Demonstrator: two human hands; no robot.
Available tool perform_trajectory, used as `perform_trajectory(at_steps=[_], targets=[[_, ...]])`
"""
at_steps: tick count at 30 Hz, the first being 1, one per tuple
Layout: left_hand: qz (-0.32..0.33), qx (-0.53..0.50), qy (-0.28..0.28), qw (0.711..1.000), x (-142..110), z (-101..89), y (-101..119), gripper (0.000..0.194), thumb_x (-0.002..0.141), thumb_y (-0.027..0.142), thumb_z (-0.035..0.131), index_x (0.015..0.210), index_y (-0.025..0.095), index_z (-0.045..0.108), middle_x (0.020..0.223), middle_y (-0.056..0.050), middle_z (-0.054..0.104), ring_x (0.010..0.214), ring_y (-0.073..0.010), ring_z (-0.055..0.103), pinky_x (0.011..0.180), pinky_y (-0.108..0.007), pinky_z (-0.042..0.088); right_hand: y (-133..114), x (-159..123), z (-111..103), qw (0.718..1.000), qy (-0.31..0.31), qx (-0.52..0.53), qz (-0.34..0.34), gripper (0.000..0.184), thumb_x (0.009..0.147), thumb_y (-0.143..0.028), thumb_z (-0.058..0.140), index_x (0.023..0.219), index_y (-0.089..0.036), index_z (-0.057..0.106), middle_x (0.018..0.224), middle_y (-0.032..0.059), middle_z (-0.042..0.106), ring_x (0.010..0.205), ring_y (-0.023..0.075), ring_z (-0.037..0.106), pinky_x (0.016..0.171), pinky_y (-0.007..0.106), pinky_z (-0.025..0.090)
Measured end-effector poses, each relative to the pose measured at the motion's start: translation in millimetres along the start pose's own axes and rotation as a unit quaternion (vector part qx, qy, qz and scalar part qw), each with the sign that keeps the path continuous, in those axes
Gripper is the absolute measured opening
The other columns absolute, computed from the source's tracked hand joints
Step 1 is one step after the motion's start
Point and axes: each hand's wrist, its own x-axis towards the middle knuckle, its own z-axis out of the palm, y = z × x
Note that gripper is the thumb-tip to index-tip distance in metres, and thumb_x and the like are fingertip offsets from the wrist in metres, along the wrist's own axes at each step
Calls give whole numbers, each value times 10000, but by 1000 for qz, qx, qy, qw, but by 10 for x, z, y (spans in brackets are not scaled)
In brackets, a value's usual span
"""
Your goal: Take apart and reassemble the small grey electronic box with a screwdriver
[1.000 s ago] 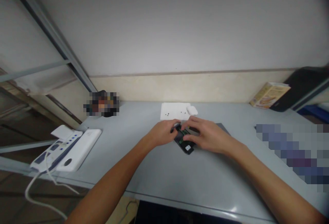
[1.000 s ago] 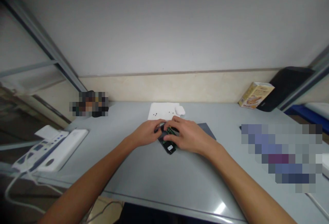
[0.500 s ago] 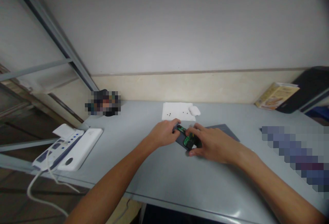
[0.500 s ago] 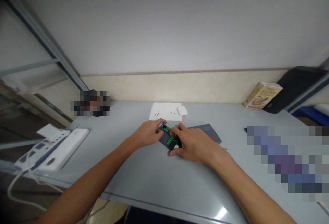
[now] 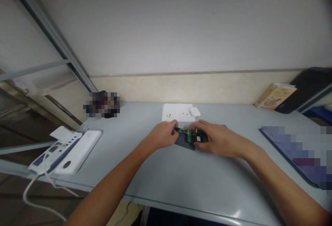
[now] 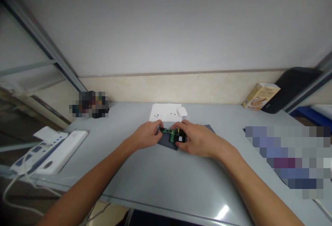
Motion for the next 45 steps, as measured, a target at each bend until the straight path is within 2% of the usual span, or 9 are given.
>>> perform_trajectory(at_steps=[3,7,10,14,19,27,37,42,45], targets=[[-1,2,-8,1000,-5,-19,2,231,888,242,557,1097,245,657,842,-48,742,718,-231,682,641,-294,459,58,10,-35,1000,1,3,5,363,859,-384,691,1211,-298,664,1150,44,690,879,227,683,778,347,519],[-12,15,-18,1000,-12,-47,-22,338,876,228,566,1206,246,633,875,-60,750,779,-254,703,682,-309,483,181,19,-66,999,22,31,-5,377,861,-401,700,1223,-302,670,1203,47,679,950,229,680,872,361,535],[-22,28,-22,999,-22,-76,-67,343,874,232,567,1210,239,631,884,-75,752,815,-273,711,699,-318,487,267,8,-110,998,17,62,4,398,845,-400,728,1228,-306,677,1227,47,686,1010,251,679,925,387,538],[-28,25,-34,999,-39,-146,-162,277,868,252,578,1131,233,660,887,-85,750,791,-275,705,661,-312,469,274,-46,-195,988,-32,149,1,436,805,-321,766,1234,-319,685,1184,17,722,1062,250,684,965,377,541],[-61,36,-40,997,-46,-250,-269,216,865,237,574,1047,222,689,945,-103,756,789,-260,704,658,-301,468,228,-119,-210,973,-110,202,-1,513,732,-271,806,1230,-314,692,1093,6,744,962,241,699,845,344,571],[-93,92,-28,991,-44,-263,-289,234,951,258,484,975,200,710,915,-139,756,810,-282,716,724,-343,502,295,-115,-40,975,-139,174,4,620,680,-165,783,1262,-328,649,1123,-7,723,995,234,683,855,327,553],[-95,145,-21,985,-36,-272,-280,268,974,251,446,973,192,707,942,-161,758,865,-322,731,760,-388,515,189,-112,-58,985,-118,120,31,642,671,-149,770,1278,-320,651,1151,11,713,981,238,692,880,355,555],[-93,164,-4,982,-19,-290,-263,257,990,243,446,979,194,698,924,-138,761,851,-297,729,748,-361,504,203,-103,-53,990,-101,92,32,638,657,-125,753,1259,-314,659,1156,19,698,977,241,685,875,356,541],[-58,137,31,988,-15,-309,-229,240,999,233,449,976,203,686,928,-100,759,839,-262,716,745,-337,499,247,-101,-54,990,-107,75,46,659,655,-133,753,1284,-300,647,1184,34,676,987,242,671,884,355,526]])
